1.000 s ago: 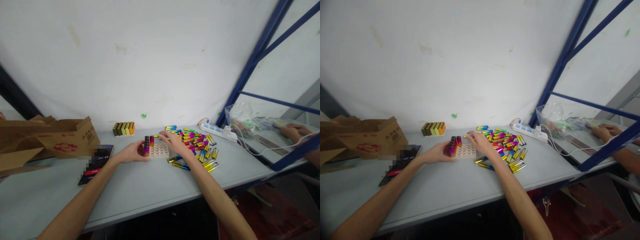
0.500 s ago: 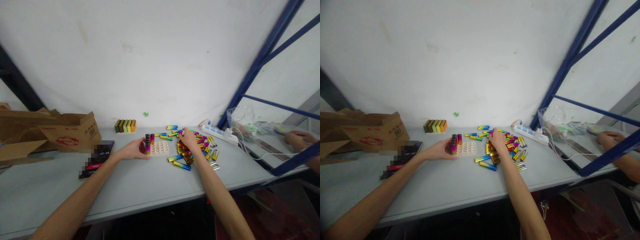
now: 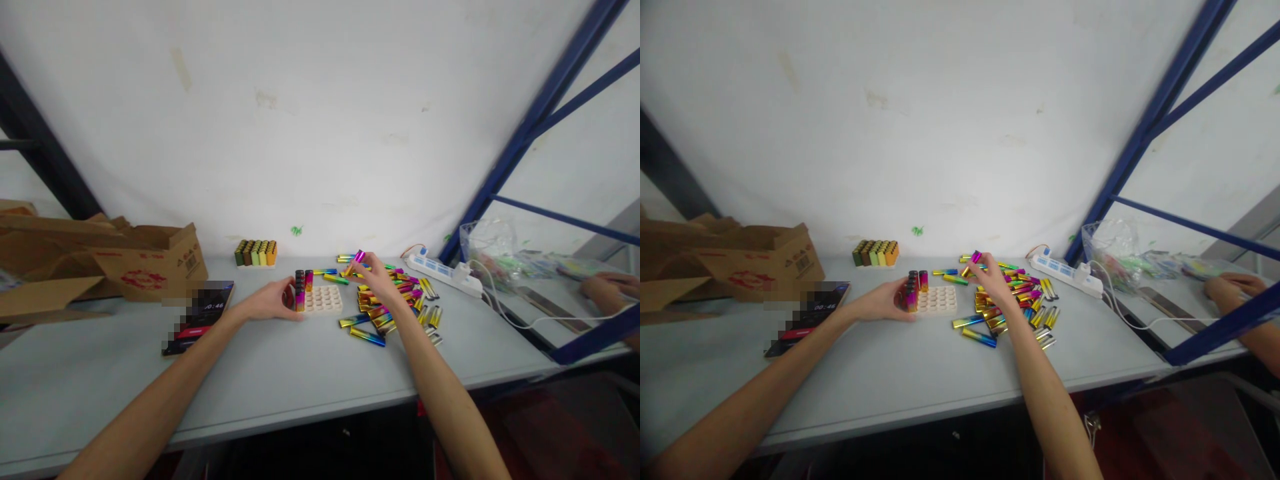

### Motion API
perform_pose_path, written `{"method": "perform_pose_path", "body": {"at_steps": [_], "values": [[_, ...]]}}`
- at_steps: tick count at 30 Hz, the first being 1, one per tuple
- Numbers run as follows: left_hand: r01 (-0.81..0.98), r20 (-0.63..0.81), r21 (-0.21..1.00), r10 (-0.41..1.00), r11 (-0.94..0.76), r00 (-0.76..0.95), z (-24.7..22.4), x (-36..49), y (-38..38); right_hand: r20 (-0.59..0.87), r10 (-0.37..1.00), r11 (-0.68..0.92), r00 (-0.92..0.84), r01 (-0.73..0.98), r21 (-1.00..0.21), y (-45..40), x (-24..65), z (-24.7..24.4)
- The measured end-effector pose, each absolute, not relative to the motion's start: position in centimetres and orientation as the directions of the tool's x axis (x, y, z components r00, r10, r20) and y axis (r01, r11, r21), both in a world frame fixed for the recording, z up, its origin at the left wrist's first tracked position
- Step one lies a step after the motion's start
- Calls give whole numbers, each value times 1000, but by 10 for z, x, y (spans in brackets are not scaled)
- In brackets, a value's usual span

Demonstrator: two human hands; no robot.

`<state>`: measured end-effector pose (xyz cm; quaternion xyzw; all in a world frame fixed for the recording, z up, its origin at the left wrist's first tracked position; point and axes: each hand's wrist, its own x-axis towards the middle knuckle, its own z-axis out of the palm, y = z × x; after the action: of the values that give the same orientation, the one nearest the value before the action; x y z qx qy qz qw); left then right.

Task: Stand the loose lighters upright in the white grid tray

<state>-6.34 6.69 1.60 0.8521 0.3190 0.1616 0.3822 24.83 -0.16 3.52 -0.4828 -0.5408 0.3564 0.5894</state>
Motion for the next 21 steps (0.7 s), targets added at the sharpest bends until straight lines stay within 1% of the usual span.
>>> {"method": "perform_pose_path", "body": {"at_steps": [1, 2, 6, 8, 11, 15, 17, 18, 19, 21], "values": [[417, 34, 756, 666, -504, 745, 15, -63, 67, 280, 955, 281, 93, -1, -960, -3, 243, 36], [413, 37, 758, 667, -504, 745, 15, -63, 68, 268, 962, 271, 42, -68, -960, -5, 238, 38], [403, 54, 763, 671, -505, 739, 13, -63, 69, 239, 970, 228, -38, -192, -955, -11, 222, 42], [396, 60, 766, 669, -507, 741, 11, -63, 70, 230, 971, 211, -65, -220, -952, -12, 217, 42], [392, 59, 767, 664, -508, 745, 9, -63, 72, 211, 975, 190, -76, -217, -958, -10, 208, 39], [389, 56, 769, 660, -507, 749, 8, -64, 73, 154, 988, 152, 7, -213, -965, -5, 198, 32], [391, 54, 768, 660, -508, 750, 9, -64, 73, 139, 988, 148, 72, -137, -979, -2, 197, 28], [395, 52, 766, 661, -508, 749, 10, -64, 72, 155, 982, 162, 111, -63, -985, -1, 197, 26], [399, 51, 763, 662, -509, 748, 11, -63, 71, 190, 970, 187, 153, 32, -982, 0, 198, 24], [409, 47, 756, 666, -511, 744, 13, -63, 69, 300, 926, 244, 230, 243, -939, 1, 201, 22]]}}
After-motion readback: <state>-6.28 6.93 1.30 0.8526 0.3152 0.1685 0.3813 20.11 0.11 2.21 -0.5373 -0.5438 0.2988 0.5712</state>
